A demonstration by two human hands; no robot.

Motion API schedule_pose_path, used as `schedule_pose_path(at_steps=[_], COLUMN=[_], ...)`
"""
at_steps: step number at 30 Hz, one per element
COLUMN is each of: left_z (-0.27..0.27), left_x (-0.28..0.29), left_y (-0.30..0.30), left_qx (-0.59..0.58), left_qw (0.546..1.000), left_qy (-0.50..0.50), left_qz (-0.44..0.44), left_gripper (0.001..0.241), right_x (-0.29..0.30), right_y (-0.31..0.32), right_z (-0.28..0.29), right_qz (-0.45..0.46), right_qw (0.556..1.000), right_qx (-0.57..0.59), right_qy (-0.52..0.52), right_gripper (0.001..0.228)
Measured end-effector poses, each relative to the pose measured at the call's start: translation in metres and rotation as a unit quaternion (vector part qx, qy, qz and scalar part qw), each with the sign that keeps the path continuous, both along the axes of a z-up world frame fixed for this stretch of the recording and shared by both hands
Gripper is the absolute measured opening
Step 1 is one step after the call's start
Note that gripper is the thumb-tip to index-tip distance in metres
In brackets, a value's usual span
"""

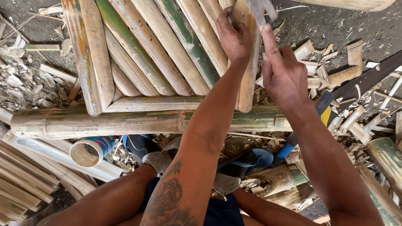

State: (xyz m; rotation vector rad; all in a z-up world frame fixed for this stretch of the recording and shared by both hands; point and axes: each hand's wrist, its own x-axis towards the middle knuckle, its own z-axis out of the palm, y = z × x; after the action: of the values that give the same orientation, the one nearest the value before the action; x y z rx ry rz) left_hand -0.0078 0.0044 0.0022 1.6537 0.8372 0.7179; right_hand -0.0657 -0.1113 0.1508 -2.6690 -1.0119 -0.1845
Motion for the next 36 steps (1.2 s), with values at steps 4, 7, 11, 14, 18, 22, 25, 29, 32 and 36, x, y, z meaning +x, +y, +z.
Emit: schedule_pose_path(at_steps=[4, 7, 11, 14, 18, 22, 25, 29, 32, 36], left_z=[0.003, 0.008, 0.003, 0.004, 0.000, -0.005, -0.006, -0.011, -0.006, -0.001], left_x=[-0.002, 0.000, -0.003, -0.006, -0.005, -0.008, -0.002, -0.007, -0.003, -0.004], left_y=[0.000, 0.004, 0.006, 0.007, 0.007, 0.006, 0.009, 0.008, 0.009, 0.010], left_qx=[0.044, 0.001, 0.015, 0.051, 0.017, 0.013, 0.019, -0.006, -0.016, -0.032], left_qw=[0.997, 1.000, 0.999, 0.998, 0.999, 1.000, 0.999, 0.999, 0.999, 0.998], left_qy=[-0.066, -0.003, -0.036, -0.038, -0.042, -0.001, -0.030, -0.042, -0.043, -0.053], left_qz=[0.006, -0.009, -0.014, -0.009, -0.028, -0.023, -0.015, -0.027, -0.024, -0.029], left_gripper=[0.053, 0.054, 0.059, 0.062, 0.064, 0.064, 0.068, 0.067, 0.068, 0.067], right_x=[0.000, 0.003, -0.001, -0.003, 0.003, 0.002, 0.011, 0.007, 0.006, 0.009], right_y=[0.005, 0.008, 0.002, -0.003, -0.002, 0.000, 0.001, -0.008, -0.015, -0.024], right_z=[0.004, 0.006, -0.002, -0.004, -0.006, -0.009, -0.015, -0.033, -0.041, -0.045], right_qz=[-0.021, -0.053, 0.007, -0.029, -0.001, -0.031, -0.034, -0.006, -0.049, -0.001], right_qw=[0.994, 0.994, 0.999, 0.996, 1.000, 0.989, 0.997, 0.999, 0.995, 0.998], right_qx=[-0.110, -0.042, 0.014, -0.080, 0.001, -0.129, -0.063, -0.029, -0.061, -0.057], right_qy=[0.008, 0.091, 0.036, 0.033, 0.029, 0.069, 0.026, 0.032, 0.061, 0.021], right_gripper=[0.085, 0.074, 0.077, 0.081, 0.080, 0.077, 0.080, 0.077, 0.078, 0.076])
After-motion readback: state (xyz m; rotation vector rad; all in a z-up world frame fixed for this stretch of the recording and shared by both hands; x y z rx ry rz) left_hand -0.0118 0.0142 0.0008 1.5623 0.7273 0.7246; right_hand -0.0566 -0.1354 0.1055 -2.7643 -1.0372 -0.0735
